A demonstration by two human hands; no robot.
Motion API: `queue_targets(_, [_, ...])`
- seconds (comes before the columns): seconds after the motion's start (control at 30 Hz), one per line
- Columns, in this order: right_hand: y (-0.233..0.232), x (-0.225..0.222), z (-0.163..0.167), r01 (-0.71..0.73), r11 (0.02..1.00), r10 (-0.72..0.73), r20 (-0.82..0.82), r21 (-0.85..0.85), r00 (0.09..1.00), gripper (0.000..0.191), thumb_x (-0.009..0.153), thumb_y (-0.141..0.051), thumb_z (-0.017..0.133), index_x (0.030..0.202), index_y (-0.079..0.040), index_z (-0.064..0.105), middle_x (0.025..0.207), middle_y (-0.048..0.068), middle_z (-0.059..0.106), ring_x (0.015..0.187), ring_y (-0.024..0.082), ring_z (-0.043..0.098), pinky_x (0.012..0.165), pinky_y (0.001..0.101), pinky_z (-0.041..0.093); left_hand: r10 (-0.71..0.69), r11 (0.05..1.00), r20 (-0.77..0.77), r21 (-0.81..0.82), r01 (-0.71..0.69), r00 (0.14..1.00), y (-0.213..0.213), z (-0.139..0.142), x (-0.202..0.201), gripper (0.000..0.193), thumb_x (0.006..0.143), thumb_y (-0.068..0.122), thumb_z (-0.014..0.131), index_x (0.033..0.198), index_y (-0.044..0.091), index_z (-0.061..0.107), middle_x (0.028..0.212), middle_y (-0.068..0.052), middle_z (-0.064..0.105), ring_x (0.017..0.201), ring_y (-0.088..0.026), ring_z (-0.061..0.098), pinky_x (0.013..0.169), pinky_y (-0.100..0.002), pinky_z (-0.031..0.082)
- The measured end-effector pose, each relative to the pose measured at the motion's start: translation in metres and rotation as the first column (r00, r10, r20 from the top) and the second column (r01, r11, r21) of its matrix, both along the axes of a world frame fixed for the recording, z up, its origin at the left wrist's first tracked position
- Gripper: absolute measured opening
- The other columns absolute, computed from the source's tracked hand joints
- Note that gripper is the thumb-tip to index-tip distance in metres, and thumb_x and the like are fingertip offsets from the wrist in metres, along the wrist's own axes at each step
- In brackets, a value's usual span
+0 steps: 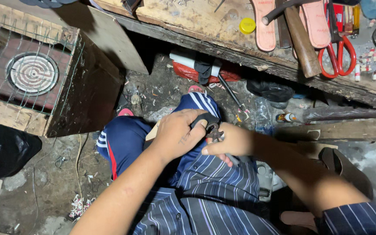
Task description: The person sits on the floor of a shoe workshop holding a shoe with a black fabric upper and pink insole across their lap. They use pliers to grip and pull the shoe edge, then hammer the sole and upper with a claw hammer, turning the shoe over to work different sides.
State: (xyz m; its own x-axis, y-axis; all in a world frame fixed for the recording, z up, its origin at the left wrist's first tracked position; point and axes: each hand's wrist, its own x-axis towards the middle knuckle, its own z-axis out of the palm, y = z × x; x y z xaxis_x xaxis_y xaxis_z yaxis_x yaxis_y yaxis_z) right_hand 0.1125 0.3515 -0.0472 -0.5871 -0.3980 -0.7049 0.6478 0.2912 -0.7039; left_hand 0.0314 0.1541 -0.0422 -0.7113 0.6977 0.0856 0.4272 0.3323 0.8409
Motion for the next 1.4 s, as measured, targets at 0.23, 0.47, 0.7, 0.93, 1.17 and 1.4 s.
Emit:
queue_targets(0.23, [-0.015, -0.005, -0.004, 0.076, 0.996, -0.081, -0.106, -0.056, 0.991, 0.031, 0.089, -0.025, 0.074, 0.071, -0.001, 0.066, 0.058, 0.006, 0.067, 0.046, 0.015, 0.065, 0.043, 0.0309, 0.053, 0.102, 0.983, 0.313, -0.180, -0.047, 0.944, 0.004, 0.009, -0.007, 0.038, 0.090, 0.043, 0.061, 0.100, 0.012, 0.080, 0.082, -0.015, 0.076, 0.081, -0.033, 0.076, 0.077, -0.042, 0.058])
queue_targets(0.47, [-0.037, 0.062, 0.041, -0.100, 0.733, 0.481, -0.409, 0.672, 0.776, 0.049, 0.089, -0.047, 0.079, 0.099, -0.001, 0.066, 0.087, 0.014, 0.067, 0.074, 0.034, 0.068, 0.063, 0.0475, 0.052, 0.045, 0.990, -0.048, -0.132, -0.051, 0.998, 0.005, 0.005, -0.007, 0.031, 0.090, 0.034, 0.065, 0.104, 0.006, 0.065, 0.082, -0.023, 0.070, 0.081, -0.045, 0.068, 0.075, -0.054, 0.052])
queue_targets(0.7, [0.092, 0.004, 0.041, 0.605, 0.463, 0.370, -0.762, 0.648, 0.532, 0.030, 0.091, -0.029, 0.076, 0.105, -0.003, 0.071, 0.108, 0.017, 0.066, 0.108, 0.039, 0.061, 0.098, 0.0497, 0.047, 0.008, 0.990, -0.003, -0.144, -0.008, 1.000, 0.008, 0.001, -0.009, 0.030, 0.088, 0.030, 0.063, 0.105, 0.005, 0.063, 0.083, -0.024, 0.069, 0.083, -0.046, 0.067, 0.075, -0.053, 0.053])
queue_targets(0.93, [0.189, -0.038, 0.001, 0.700, 0.028, 0.412, -0.646, 0.714, 0.642, 0.056, 0.091, -0.042, 0.081, 0.116, 0.007, 0.066, 0.115, 0.028, 0.058, 0.108, 0.048, 0.056, 0.089, 0.0538, 0.047, 0.192, 0.962, 0.143, 0.170, -0.216, 0.971, -0.023, -0.021, -0.039, 0.029, 0.100, 0.023, 0.055, 0.116, 0.002, 0.066, 0.092, -0.010, 0.072, 0.086, -0.023, 0.070, 0.078, -0.036, 0.056])
queue_targets(1.17, [0.183, -0.040, 0.003, 0.772, 0.115, 0.328, -0.758, 0.625, 0.565, 0.041, 0.096, -0.030, 0.079, 0.112, 0.005, 0.063, 0.115, 0.025, 0.060, 0.107, 0.043, 0.058, 0.092, 0.0526, 0.047, 0.239, 0.884, 0.698, 0.131, -0.448, 0.675, -0.055, -0.082, -0.029, 0.030, 0.099, 0.017, 0.053, 0.118, 0.000, 0.070, 0.087, -0.003, 0.063, 0.076, -0.012, 0.056, 0.069, -0.029, 0.047])
queue_targets(1.4, [0.004, 0.002, 0.006, 0.567, 0.699, -0.275, -0.568, 0.435, 0.776, 0.034, 0.082, -0.025, 0.073, 0.106, -0.006, 0.057, 0.087, 0.013, 0.066, 0.080, 0.019, 0.064, 0.076, 0.0378, 0.053, -0.096, 0.794, 0.893, 0.336, -0.507, 0.441, -0.057, -0.093, -0.049, 0.028, 0.094, 0.017, 0.053, 0.115, 0.002, 0.065, 0.101, -0.011, 0.072, 0.091, -0.020, 0.070, 0.084, -0.035, 0.058])
